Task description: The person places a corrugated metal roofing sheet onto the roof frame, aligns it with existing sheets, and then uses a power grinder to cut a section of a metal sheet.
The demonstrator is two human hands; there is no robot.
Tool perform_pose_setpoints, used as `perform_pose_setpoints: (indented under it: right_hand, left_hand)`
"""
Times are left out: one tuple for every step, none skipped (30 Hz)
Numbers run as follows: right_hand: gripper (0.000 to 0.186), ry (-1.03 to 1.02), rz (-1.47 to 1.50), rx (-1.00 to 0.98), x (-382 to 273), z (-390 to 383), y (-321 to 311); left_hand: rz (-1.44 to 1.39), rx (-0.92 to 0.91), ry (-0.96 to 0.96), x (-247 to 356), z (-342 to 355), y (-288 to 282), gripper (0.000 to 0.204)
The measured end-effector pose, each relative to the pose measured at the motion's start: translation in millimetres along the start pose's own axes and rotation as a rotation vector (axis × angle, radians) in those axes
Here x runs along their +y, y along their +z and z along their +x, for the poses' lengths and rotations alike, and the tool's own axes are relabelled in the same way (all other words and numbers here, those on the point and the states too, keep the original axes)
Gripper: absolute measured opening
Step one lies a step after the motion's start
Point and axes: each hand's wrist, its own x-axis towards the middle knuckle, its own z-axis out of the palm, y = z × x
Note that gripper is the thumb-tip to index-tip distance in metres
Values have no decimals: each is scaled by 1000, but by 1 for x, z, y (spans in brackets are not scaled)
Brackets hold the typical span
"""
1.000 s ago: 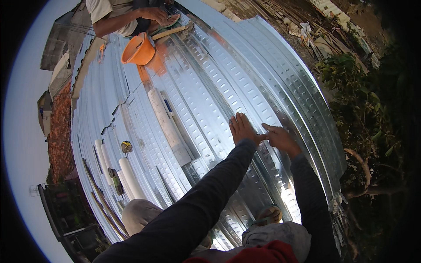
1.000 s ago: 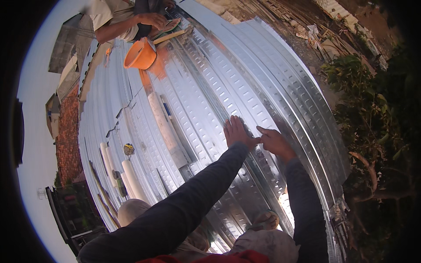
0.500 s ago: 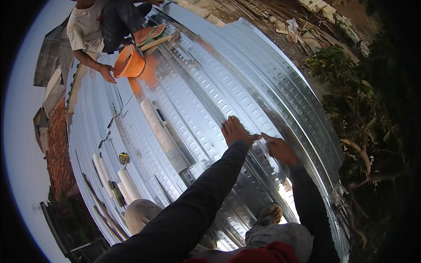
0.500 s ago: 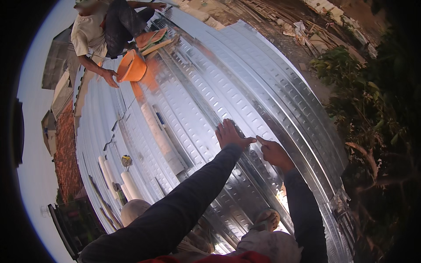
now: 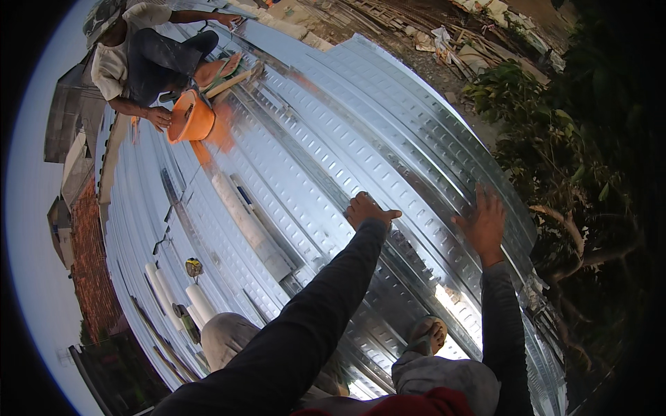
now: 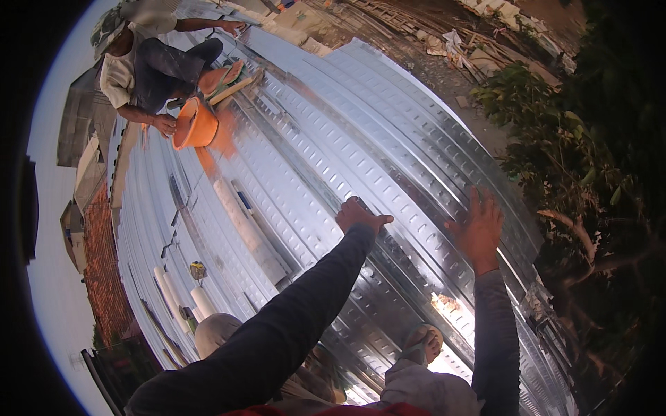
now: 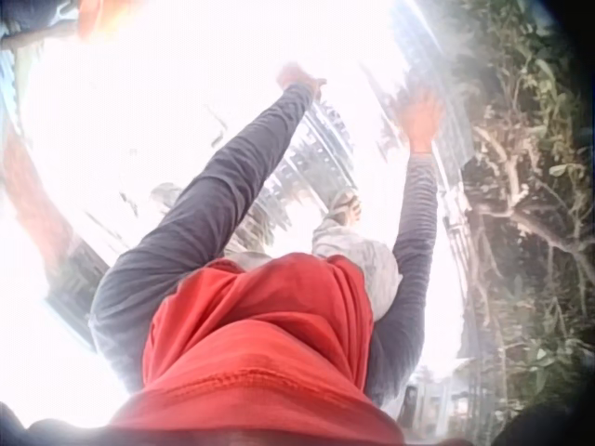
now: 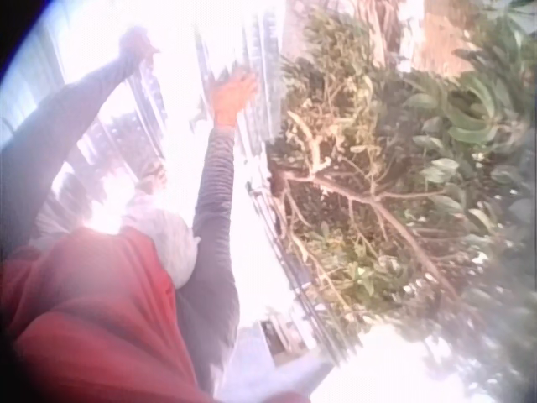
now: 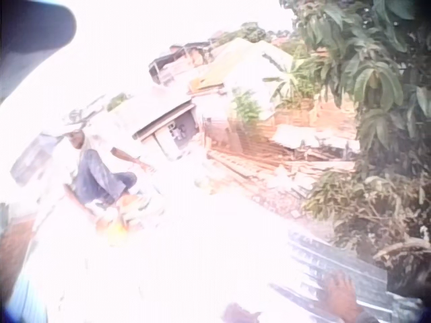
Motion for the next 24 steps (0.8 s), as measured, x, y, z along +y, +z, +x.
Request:
perform_pose_setpoints:
  right_hand:
    - [101, 35, -26, -50, 8, 1, 0]
    - [103, 52, -6, -90, 15, 2, 2]
    - [105, 64, 17, -129, 20, 3, 7]
    - [107, 73, 40, -172, 22, 4, 11]
    - [105, 39, 41, -144, 24, 3, 14]
    - [102, 7, 40, -123, 25, -1, 18]
    - [100, -26, 38, -100, 27, -5, 20]
    - [95, 26, 155, -25, 32, -11, 20]
    - [91, 77, 271, 47, 36, -19, 19]
    - [86, 127, 385, 122, 40, -28, 16]
    - [79, 216, 425, 212, 45, -42, 15]
    - [71, 305, 456, 305, 53, -61, 11]
    - [68, 334, 436, 323, 60, -80, 9]
    - [66, 366, 414, 339, 70, -102, 8]
    - [65, 420, 381, 337, 79, -127, 11]
    - [64, 474, 351, 333, 85, -150, 16]
    - [63, 516, 372, 346, 92, -170, 23]
    - [63, 560, 395, 358, 97, -189, 32]
    - [62, 608, 415, 371, 99, -203, 37]
    - [61, 648, 420, 361, 103, -213, 41]
    - [61, 685, 432, 353, 103, -219, 43]
    - [61, 721, 444, 345, 106, -225, 48]
    - [62, 677, 417, 371, 111, -228, 53]
    - [62, 700, 401, 376, 116, -230, 55]
  left_hand:
    - [-94, -21, -21, 0, 1, 3, 97]
    - [-188, -43, -42, 0, 2, 6, 92]
    - [-353, -96, -112, -3, 6, 12, 86]
    - [-519, -149, -187, -7, 11, 20, 80]
    - [-685, -203, -261, -11, 16, 27, 74]
    - [-737, -234, -282, -13, 17, 30, 70]
    - [-790, -266, -303, -16, 19, 33, 66]
    - [-844, -297, -324, -18, 20, 36, 61]
    - [-885, -302, -332, -21, 19, 38, 61]
    - [-928, -306, -339, -22, 18, 39, 60]
    - [-972, -309, -344, -23, 17, 39, 59]
    - [-972, -306, -339, -23, 15, 41, 59]
    - [-973, -294, -331, -24, 16, 42, 60]
    - [-971, -284, -326, -25, 16, 44, 60]
    - [-964, -283, -344, -23, 17, 46, 60]
    - [-955, -279, -362, -22, 18, 48, 60]
    - [-945, -281, -379, -20, 18, 51, 60]
    - [-977, -279, -392, -19, 17, 52, 60]
    - [-1006, -283, -404, -19, 17, 53, 59]
    - [-1035, -287, -416, -20, 16, 55, 58]
    - [-1017, -313, -402, -24, 20, 56, 57]
    - [-1001, -339, -387, -29, 26, 57, 56]
    - [-984, -363, -372, -32, 30, 59, 55]
    - [-997, -359, -365, -32, 29, 61, 55]
